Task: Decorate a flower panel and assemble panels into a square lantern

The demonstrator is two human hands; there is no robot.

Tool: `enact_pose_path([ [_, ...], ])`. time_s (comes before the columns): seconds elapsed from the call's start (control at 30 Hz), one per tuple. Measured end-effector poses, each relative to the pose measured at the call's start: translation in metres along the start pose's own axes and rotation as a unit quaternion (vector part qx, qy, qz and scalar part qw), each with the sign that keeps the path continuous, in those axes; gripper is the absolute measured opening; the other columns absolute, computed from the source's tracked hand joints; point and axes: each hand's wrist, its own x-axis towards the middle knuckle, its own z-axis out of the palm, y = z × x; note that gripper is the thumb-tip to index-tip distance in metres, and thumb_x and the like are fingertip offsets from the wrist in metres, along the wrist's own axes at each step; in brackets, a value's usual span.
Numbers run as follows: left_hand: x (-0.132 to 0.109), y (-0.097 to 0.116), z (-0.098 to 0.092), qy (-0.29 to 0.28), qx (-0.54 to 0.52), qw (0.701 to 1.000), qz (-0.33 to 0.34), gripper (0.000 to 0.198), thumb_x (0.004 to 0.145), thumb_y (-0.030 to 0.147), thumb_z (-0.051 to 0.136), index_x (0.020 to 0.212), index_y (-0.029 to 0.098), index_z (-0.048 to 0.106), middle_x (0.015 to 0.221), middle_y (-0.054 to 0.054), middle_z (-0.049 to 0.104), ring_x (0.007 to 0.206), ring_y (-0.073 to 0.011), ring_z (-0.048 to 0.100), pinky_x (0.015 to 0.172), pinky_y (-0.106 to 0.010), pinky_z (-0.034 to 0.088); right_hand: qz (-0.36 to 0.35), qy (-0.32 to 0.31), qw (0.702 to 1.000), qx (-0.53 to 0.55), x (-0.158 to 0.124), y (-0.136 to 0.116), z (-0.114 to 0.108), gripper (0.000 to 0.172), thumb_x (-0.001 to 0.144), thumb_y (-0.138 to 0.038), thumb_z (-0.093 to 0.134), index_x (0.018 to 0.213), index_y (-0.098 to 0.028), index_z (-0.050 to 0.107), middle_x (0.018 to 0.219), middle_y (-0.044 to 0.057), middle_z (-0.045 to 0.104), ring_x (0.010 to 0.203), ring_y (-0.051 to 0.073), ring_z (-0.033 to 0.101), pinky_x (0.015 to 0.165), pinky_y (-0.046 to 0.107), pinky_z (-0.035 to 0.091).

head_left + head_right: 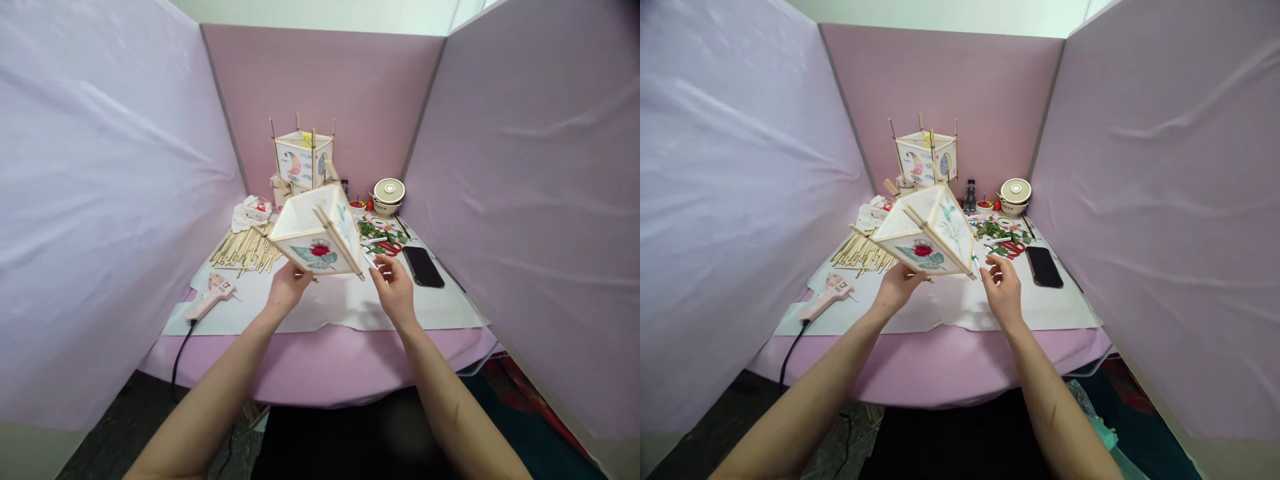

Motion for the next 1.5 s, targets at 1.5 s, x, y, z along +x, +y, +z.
enact_pose_path([
  [1.5, 0.0, -0.05, 0.022, -0.089, -0.033, 0.996, 0.006, 0.025, 0.076, 0.039, 0.063, 0.078, 0.017, 0.074, 0.08, -0.004, 0.072, 0.077, -0.0191, 0.062, 0.072, -0.029, 0.046, 0.076, -0.161, 0.982, 0.072, -0.04, 0.014, 0.047, 0.013, 0.08, -0.027, 0.058, 0.089, -0.021, 0.066, 0.09, 0.005, 0.065, 0.077, 0.02, 0.057, 0.071, 0.034, 0.046],
])
